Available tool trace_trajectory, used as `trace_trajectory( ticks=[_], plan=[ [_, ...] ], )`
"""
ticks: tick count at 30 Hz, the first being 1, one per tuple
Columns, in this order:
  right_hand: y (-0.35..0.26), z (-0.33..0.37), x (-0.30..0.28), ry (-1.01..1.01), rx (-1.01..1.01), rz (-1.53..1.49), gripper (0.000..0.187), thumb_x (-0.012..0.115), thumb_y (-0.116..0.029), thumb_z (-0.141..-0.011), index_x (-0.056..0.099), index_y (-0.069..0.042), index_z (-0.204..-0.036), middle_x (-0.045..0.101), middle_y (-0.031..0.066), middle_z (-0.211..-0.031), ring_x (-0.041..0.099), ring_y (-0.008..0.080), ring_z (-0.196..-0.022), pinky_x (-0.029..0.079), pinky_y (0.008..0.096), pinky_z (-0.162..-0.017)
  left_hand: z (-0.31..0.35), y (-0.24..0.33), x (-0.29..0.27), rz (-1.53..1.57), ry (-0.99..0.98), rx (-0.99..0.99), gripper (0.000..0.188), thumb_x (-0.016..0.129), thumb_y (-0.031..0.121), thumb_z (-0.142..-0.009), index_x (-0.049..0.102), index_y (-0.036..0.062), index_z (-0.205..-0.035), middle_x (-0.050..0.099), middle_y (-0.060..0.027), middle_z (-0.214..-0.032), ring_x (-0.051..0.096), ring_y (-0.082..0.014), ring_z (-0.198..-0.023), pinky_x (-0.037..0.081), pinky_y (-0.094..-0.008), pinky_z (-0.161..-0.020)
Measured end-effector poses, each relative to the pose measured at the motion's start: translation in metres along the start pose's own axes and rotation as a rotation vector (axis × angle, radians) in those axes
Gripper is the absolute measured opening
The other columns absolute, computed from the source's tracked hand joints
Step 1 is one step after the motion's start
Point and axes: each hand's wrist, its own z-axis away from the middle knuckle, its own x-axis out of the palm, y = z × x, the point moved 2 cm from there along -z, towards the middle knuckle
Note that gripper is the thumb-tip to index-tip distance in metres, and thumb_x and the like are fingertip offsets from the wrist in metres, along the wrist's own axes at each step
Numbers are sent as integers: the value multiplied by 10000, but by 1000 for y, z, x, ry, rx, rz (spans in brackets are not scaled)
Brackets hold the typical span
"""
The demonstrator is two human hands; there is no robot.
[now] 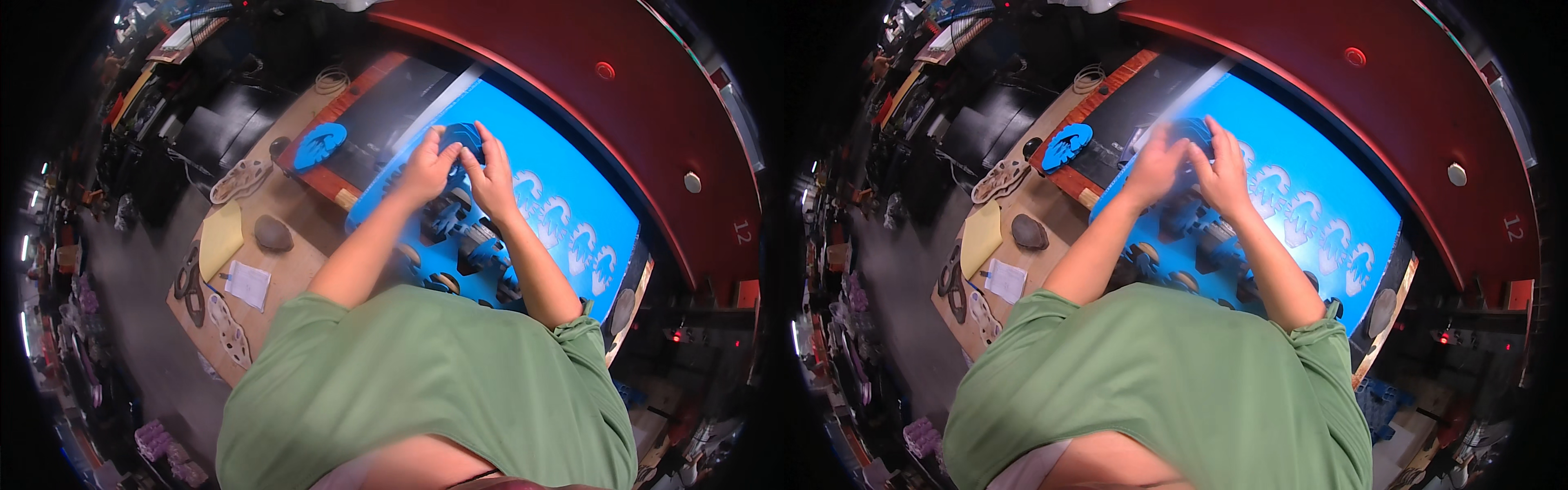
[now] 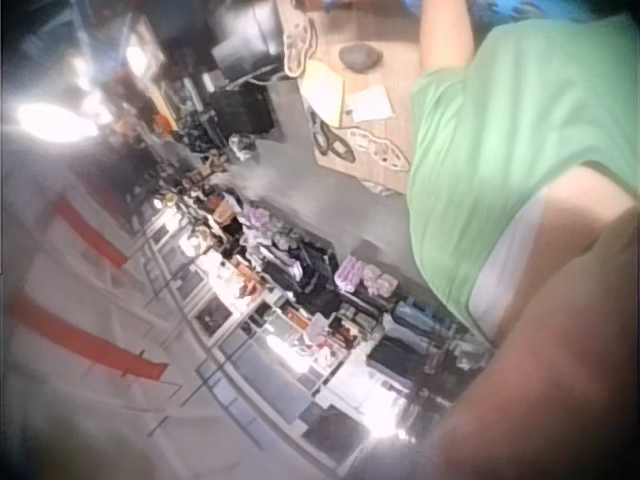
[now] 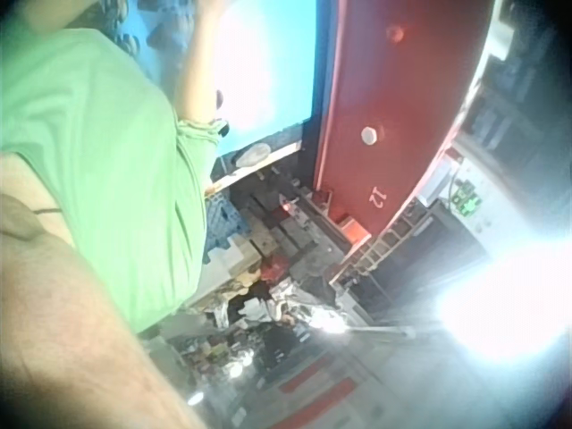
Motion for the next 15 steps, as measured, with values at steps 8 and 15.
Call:
trace_trajectory(
  ticks=[8,15],
  plan=[
    [-8,-54,89,-592,487,-741,427,792,-192,-803,583,-101,-1164,650,41,-1036,612,169,-950,504,331,-827,0,-8,-122,747,45,51,207,528,110,-999,521,115,-1206,625,-47,-1113,611,-160,-992,514,-320,-878],
    [-30,-96,171,-554,36,73,195,683,-80,-785,644,-57,-974,659,119,-937,643,245,-866,504,357,-732,32,-35,-275,195,85,-341,306,560,-21,-899,626,63,-1186,621,-45,-1147,601,-144,-995,492,-282,-860]
  ],
)
